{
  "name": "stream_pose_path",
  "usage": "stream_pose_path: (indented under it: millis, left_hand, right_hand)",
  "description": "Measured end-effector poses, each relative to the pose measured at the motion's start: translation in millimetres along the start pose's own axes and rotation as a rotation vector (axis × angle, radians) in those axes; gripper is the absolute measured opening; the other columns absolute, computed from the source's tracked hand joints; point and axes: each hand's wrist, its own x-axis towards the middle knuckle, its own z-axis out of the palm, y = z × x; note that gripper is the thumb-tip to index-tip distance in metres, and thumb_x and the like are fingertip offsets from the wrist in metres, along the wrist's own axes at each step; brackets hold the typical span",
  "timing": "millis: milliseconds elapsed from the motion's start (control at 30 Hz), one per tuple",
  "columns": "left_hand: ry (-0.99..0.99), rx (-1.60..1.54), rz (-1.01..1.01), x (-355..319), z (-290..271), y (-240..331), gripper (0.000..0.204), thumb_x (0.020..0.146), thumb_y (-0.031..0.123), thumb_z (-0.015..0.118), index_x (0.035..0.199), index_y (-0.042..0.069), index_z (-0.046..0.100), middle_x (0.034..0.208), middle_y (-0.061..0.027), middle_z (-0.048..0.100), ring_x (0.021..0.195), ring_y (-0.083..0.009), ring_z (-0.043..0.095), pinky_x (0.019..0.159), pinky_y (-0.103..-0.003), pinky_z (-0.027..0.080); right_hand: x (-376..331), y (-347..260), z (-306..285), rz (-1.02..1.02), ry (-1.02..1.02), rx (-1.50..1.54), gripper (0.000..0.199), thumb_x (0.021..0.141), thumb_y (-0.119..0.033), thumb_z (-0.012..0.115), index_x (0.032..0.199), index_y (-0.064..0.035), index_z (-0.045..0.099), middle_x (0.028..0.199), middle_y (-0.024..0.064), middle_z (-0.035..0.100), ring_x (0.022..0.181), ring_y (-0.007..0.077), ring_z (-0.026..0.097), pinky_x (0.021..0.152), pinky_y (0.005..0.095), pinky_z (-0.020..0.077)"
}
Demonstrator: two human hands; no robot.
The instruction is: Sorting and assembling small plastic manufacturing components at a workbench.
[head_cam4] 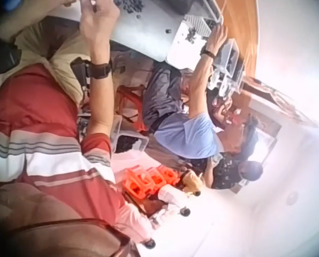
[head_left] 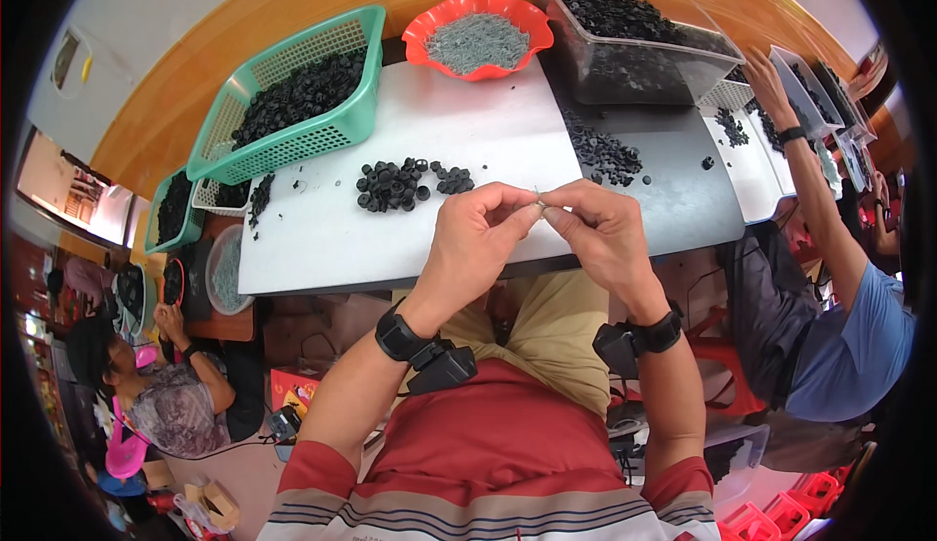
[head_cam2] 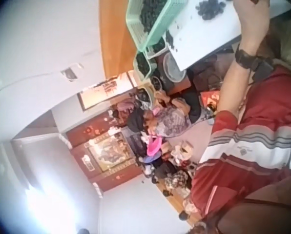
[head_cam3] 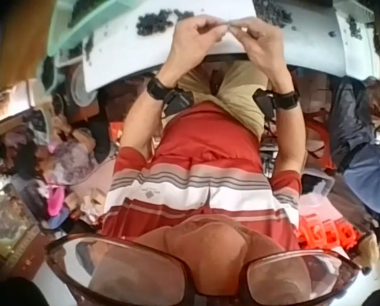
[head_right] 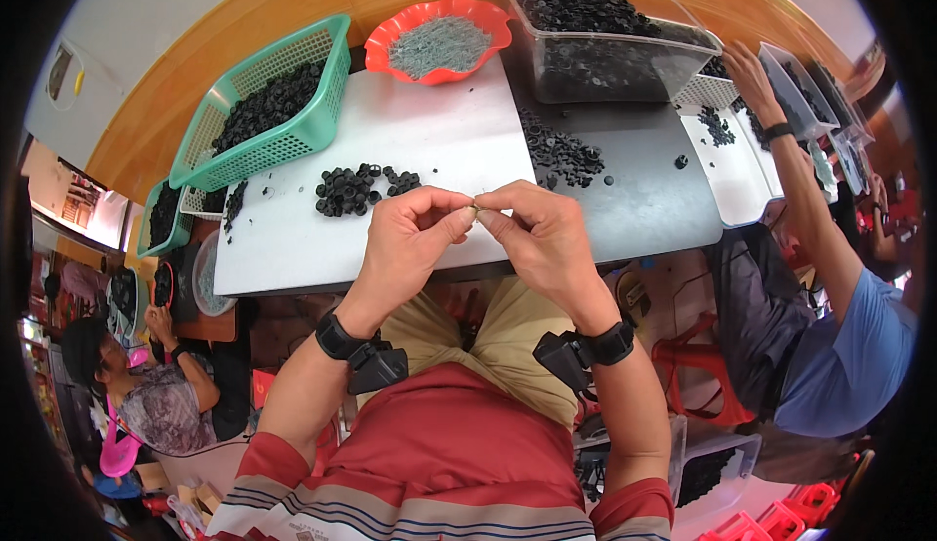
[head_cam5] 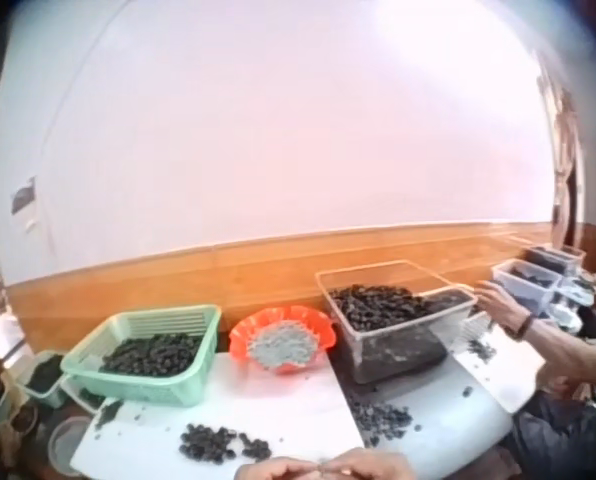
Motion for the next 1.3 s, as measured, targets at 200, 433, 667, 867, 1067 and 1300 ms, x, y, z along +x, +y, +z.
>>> stream_pose_path:
  millis: [200, 433, 667, 867, 1067, 1300]
  left_hand:
    - [0.017, -0.051, -0.035, 1, 8, -3, 0.015, 0.095, 0.01, 0.068, 0.102, -0.003, 0.072, 0.08, -0.0035, 0.071, 0.072, -0.0077, 0.062, 0.066, -0.025, 0.05]
    - [0.089, 0.076, 0.08, -5, 16, 2, 0.014, 0.096, 0.009, 0.067, 0.103, -0.003, 0.07, 0.082, -0.0083, 0.072, 0.074, -0.013, 0.066, 0.069, -0.027, 0.053]
    - [0.144, 0.136, 0.22, -9, 25, 1, 0.014, 0.096, 0.008, 0.07, 0.106, -0.002, 0.071, 0.096, -0.0051, 0.071, 0.084, -0.01, 0.065, 0.076, -0.025, 0.053]
    - [0.182, 0.051, 0.188, -13, 32, -4, 0.014, 0.096, 0.007, 0.071, 0.106, -0.002, 0.072, 0.096, -0.0051, 0.071, 0.083, -0.0098, 0.065, 0.076, -0.024, 0.054]
    - [0.138, -0.071, 0.082, -15, 36, -2, 0.016, 0.097, 0.011, 0.071, 0.106, -0.003, 0.071, 0.091, -0.003, 0.071, 0.079, -0.009, 0.066, 0.073, -0.024, 0.055]
    - [0.008, -0.279, -0.047, -15, 35, -4, 0.019, 0.1, 0.016, 0.067, 0.104, -0.003, 0.066, 0.088, -0.0046, 0.07, 0.079, -0.0079, 0.065, 0.074, -0.023, 0.055]
  right_hand:
    - [-3, -2, -4, 0.095, -0.018, 0.036, 0.012, 0.094, -0.005, 0.071, 0.105, -0.001, 0.075, 0.093, 0.0015, 0.071, 0.069, 0.0049, 0.053, 0.06, 0.0226, 0.0426]
    - [-3, -1, -8, 0.25, -0.058, 0.179, 0.021, 0.101, -0.016, 0.067, 0.1, 0.0042, 0.072, 0.071, 0.0006, 0.063, 0.054, 0.0036, 0.052, 0.047, 0.0217, 0.0421]
    - [-7, 2, -3, 0.257, -0.003, 0.328, 0.02, 0.101, -0.016, 0.067, 0.099, 0.0038, 0.072, 0.071, -0.0004, 0.063, 0.054, 0.0039, 0.055, 0.047, 0.0213, 0.0473]
    - [-12, 5, -5, 0.272, -0.002, 0.44, 0.017, 0.101, -0.012, 0.065, 0.1, 0.0048, 0.07, 0.074, 0.0012, 0.064, 0.055, 0.0048, 0.057, 0.048, 0.0222, 0.0501]
    - [-19, 7, -6, 0.221, -0.003, 0.419, 0.012, 0.102, -0.007, 0.061, 0.102, 0.0044, 0.066, 0.082, 0.0033, 0.066, 0.063, 0.0063, 0.06, 0.055, 0.0232, 0.0531]
    - [-24, 8, -6, 0.026, 0.037, 0.205, 0.004, 0.1, 0.002, 0.06, 0.099, 0.0023, 0.063, 0.084, 0.0039, 0.065, 0.071, 0.0081, 0.063, 0.067, 0.0231, 0.0545]
